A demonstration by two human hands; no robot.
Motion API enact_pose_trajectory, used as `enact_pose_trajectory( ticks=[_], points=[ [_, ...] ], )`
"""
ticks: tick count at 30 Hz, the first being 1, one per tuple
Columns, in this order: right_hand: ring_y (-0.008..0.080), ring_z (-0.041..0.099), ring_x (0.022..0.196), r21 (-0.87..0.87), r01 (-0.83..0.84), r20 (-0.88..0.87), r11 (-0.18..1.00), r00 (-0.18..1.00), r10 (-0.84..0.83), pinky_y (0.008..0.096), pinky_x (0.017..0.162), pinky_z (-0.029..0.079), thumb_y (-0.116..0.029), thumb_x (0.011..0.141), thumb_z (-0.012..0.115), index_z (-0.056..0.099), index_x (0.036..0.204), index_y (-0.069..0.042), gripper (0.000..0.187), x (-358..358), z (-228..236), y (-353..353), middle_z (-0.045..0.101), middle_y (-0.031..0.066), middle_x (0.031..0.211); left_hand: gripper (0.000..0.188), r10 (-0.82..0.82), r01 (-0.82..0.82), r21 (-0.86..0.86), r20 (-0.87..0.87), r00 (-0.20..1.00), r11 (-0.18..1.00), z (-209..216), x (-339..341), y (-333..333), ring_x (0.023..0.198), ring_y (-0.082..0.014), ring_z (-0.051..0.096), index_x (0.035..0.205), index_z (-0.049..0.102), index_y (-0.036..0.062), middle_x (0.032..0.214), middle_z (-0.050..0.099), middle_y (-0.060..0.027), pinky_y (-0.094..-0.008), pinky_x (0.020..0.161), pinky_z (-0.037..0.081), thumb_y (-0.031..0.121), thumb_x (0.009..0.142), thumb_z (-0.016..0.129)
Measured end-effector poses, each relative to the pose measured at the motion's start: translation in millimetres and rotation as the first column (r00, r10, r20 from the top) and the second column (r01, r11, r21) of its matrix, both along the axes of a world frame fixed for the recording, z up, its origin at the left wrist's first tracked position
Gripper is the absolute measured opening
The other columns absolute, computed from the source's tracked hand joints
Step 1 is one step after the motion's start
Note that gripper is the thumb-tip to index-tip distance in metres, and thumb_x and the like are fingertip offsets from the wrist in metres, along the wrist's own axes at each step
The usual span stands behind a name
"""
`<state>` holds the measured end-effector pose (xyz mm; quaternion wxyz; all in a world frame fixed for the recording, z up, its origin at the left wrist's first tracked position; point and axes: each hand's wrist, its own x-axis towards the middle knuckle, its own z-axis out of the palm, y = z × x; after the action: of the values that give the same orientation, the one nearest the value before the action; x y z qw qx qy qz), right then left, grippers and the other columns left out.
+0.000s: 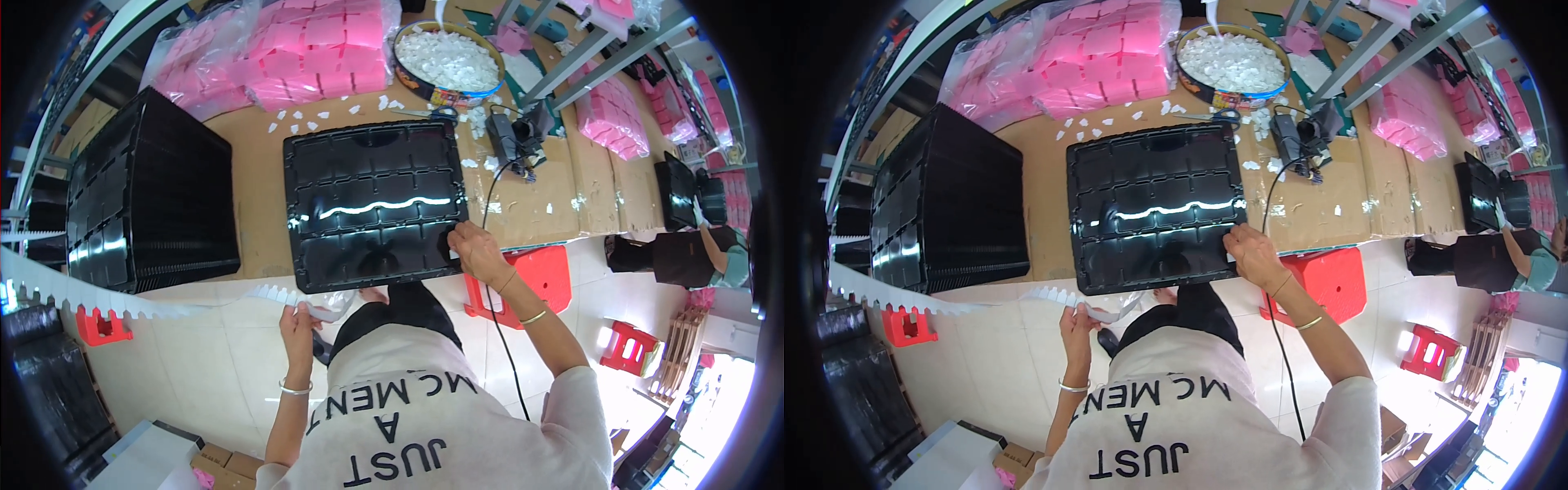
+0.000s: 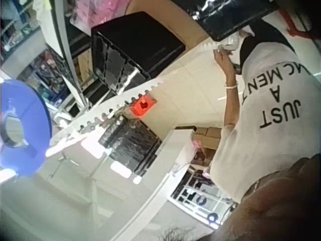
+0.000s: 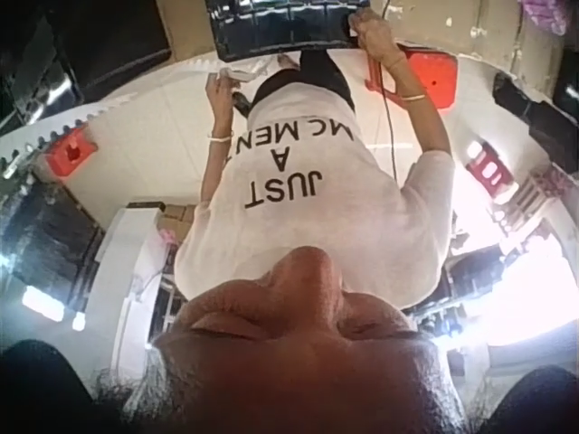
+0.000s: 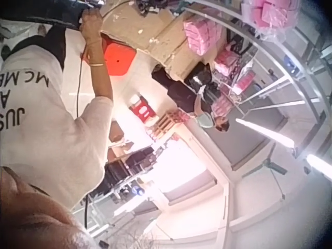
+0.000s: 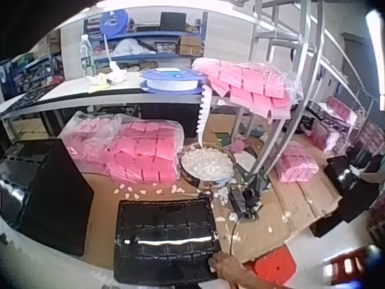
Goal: The person inserts small white components into the grid of a black plastic tray by hand.
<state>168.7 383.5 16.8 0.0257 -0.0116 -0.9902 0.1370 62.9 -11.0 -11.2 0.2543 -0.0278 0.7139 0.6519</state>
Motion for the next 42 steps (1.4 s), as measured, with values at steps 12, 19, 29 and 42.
enact_pose_trajectory(
  ticks=[12, 19, 29, 42],
  points=[
    [0.0305, 0.055, 0.086, -0.372, 0.088, 0.02, 0.924, 0.996, -0.087, 0.0411, 0.074, 0.048, 0.001, 0.082, 0.064, 0.057, 0.084, -0.007, 0.011, 2, 47, -57, 0.053, 0.0091, 0.085, 0.02, 0.166, -0.317, 0.41, 0.362, 0.917, 0.855, 39, -28, 11, 0.076, -0.0223, 0.071, 0.105, 0.054, 0.0032, 0.092, 0.071, -0.0184, -0.0307, 0.063, 0.056, 0.021, 0.107, 0.046],
    [0.0237, 0.06, 0.082, -0.603, 0.121, 0.068, 0.789, 0.993, -0.1, 0.0333, 0.075, 0.049, 0.004, 0.086, 0.062, 0.057, 0.088, -0.003, 0.009, -17, 63, -32, 0.059, 0.0096, 0.086, 0.016, 0.143, -0.478, 0.566, 0.534, 0.833, 0.672, 34, -54, -10, 0.073, -0.0194, 0.064, 0.103, 0.057, 0.0053, 0.093, 0.067, -0.0159, -0.0307, 0.07, 0.054, 0.017, 0.106, 0.047],
    [0.0066, 0.055, 0.075, -0.758, 0.297, 0.206, 0.58, 0.954, -0.219, 0.0222, 0.07, 0.047, -0.004, 0.094, 0.062, 0.064, 0.097, 0.001, 0.006, -49, 72, 1, 0.061, -0.001, 0.08, 0.017, 0.327, -0.334, 0.194, 0.07, 0.943, 0.922, 68, -56, -3, 0.065, -0.0098, 0.056, 0.111, 0.06, 0.0019, 0.092, 0.068, -0.0111, -0.021, 0.053, 0.041, 0.015, 0.104, 0.052],
    [0.0343, 0.066, 0.078, -0.531, 0.211, 0.148, 0.821, 0.977, -0.155, 0.0407, 0.071, 0.053, -0.002, 0.085, 0.064, 0.067, 0.088, -0.004, 0.005, -19, 28, -6, 0.066, 0.0144, 0.082, 0.009, 0.114, -0.116, 0.087, 0.027, 0.993, 0.989, 54, -25, 31, 0.06, -0.0043, 0.05, 0.103, 0.065, -0.0004, 0.076, 0.064, -0.0031, -0.0187, 0.052, 0.035, 0.007, 0.099, 0.061]
  ],
)
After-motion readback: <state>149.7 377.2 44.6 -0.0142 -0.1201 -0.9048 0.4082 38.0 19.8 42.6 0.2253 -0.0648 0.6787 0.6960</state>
